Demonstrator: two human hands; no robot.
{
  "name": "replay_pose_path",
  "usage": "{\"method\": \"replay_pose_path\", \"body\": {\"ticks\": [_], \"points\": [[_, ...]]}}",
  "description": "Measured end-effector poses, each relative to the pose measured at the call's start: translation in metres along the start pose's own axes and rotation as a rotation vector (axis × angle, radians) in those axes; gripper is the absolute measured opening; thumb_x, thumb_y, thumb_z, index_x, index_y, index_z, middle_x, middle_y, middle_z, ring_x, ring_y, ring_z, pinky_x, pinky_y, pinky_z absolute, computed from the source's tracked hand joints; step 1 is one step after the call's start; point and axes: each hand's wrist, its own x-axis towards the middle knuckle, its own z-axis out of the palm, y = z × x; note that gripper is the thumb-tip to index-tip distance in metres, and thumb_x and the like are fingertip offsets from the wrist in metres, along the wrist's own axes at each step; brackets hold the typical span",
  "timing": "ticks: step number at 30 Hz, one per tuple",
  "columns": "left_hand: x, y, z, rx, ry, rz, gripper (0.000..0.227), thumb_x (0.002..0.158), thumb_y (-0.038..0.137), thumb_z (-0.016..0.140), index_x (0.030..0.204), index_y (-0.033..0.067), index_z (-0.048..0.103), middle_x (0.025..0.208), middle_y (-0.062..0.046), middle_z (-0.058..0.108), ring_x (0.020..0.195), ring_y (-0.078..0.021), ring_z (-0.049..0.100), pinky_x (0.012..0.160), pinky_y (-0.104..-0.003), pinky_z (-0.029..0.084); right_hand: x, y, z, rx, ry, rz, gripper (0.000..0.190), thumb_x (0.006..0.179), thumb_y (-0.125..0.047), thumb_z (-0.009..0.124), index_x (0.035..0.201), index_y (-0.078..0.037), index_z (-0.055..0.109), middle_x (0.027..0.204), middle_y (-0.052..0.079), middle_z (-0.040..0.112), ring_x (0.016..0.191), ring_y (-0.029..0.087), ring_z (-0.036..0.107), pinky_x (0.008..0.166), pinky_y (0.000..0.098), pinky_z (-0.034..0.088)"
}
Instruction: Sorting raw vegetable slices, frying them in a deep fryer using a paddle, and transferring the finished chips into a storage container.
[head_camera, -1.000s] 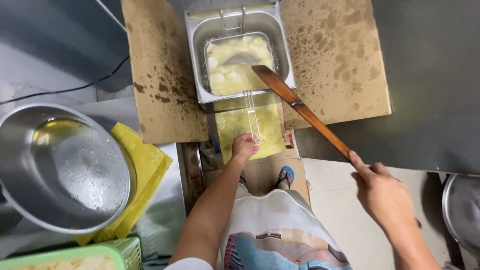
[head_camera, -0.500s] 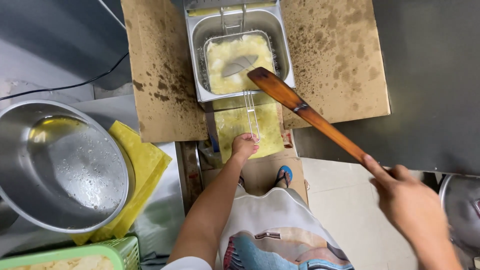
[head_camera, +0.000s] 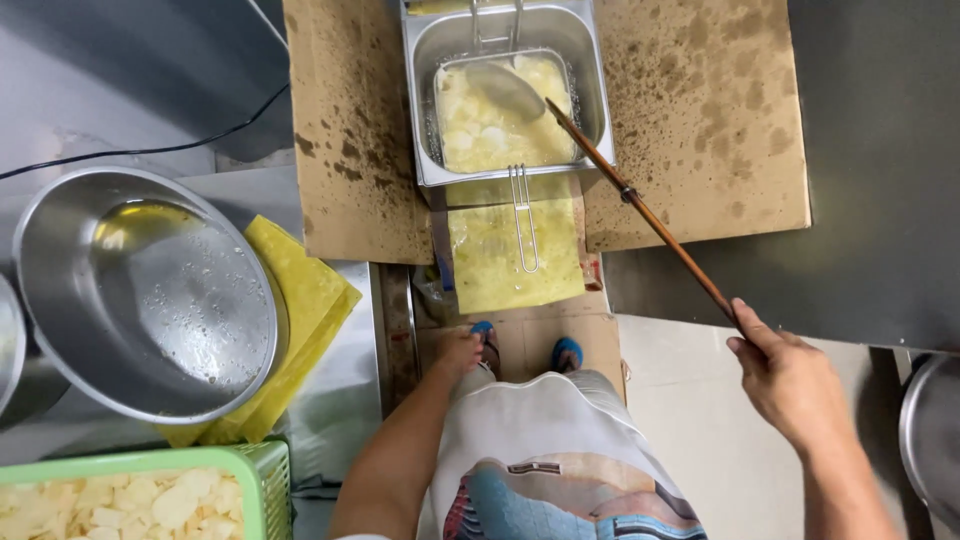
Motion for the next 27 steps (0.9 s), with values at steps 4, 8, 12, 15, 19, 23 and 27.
{"method": "replay_pose_path", "body": {"ticks": [4,8,12,15,19,23,27], "points": [[0.005,-0.059,-0.02,-0.151,0.054,0.033,0.023,0.088,0.022,0.061,0.066,0.0162,0.065,0.055,-0.002,0.059,0.04,-0.0132,0.048,0.032,-0.029,0.034,0.002,0.026,-0.003,0.057,0.11,-0.154,0.061,0.096,-0.035,0.062,0.157,-0.035,0.053,0.117,0.016,0.074,0.101,0.044,0.07,0.085,0.0478,0.054],[-0.095,-0.081,-0.046,-0.039,0.12,-0.011,0.018,0.085,0.009,0.059,0.081,0.005,0.076,0.07,-0.011,0.068,0.059,-0.0227,0.06,0.049,-0.034,0.047,0.016,0.035,-0.012,0.122,0.021,-0.131,0.06,0.096,-0.032,0.06,0.155,-0.035,0.052,0.14,0.01,0.066,0.124,0.038,0.063,0.096,0.0468,0.053],[-0.118,-0.146,-0.035,-0.274,0.145,-0.185,0.013,0.078,-0.001,0.059,0.083,-0.0013,0.07,0.074,-0.017,0.066,0.063,-0.026,0.061,0.054,-0.035,0.053,0.024,0.043,-0.009,0.097,-0.075,-0.165,0.058,0.098,-0.031,0.056,0.155,-0.035,0.049,0.144,0.005,0.063,0.13,0.032,0.06,0.102,0.045,0.051],[-0.125,-0.193,-0.017,-0.466,0.263,-0.195,0.027,0.08,-0.006,0.057,0.099,0.0044,0.074,0.083,-0.014,0.073,0.06,-0.0225,0.063,0.052,-0.033,0.052,0.026,0.069,-0.013,0.075,-0.046,-0.183,0.059,0.097,-0.033,0.057,0.155,-0.037,0.049,0.138,0.011,0.068,0.118,0.041,0.065,0.094,0.05,0.054],[-0.15,-0.246,0.008,-0.589,0.416,-0.265,0.03,0.09,-0.002,0.052,0.108,0.0119,0.072,0.086,-0.014,0.076,0.059,-0.0234,0.064,0.05,-0.034,0.054,0.042,0.08,-0.005,0.056,-0.019,-0.18,0.06,0.101,-0.035,0.054,0.159,-0.041,0.046,0.108,0.015,0.07,0.099,0.043,0.067,0.083,0.0535,0.056],[-0.174,-0.275,0.024,-0.506,0.442,-0.299,0.02,0.081,0.002,0.062,0.084,0.0096,0.08,0.066,-0.009,0.069,0.048,-0.018,0.053,0.039,-0.03,0.04,0.082,0.064,0.021,0.013,0.096,-0.377,0.062,0.101,-0.027,0.054,0.162,-0.031,0.043,0.097,0.018,0.062,0.084,0.049,0.065,0.074,0.0582,0.053],[-0.175,-0.33,0.031,-0.522,0.405,-0.39,0.012,0.082,0.009,0.069,0.082,0.0089,0.081,0.063,-0.007,0.067,0.043,-0.0174,0.048,0.034,-0.032,0.033,0.065,0.066,0.01,0.035,-0.014,-0.366,0.06,0.102,-0.031,0.051,0.162,-0.033,0.043,0.098,0.017,0.066,0.088,0.047,0.067,0.081,0.0575,0.053]]}}
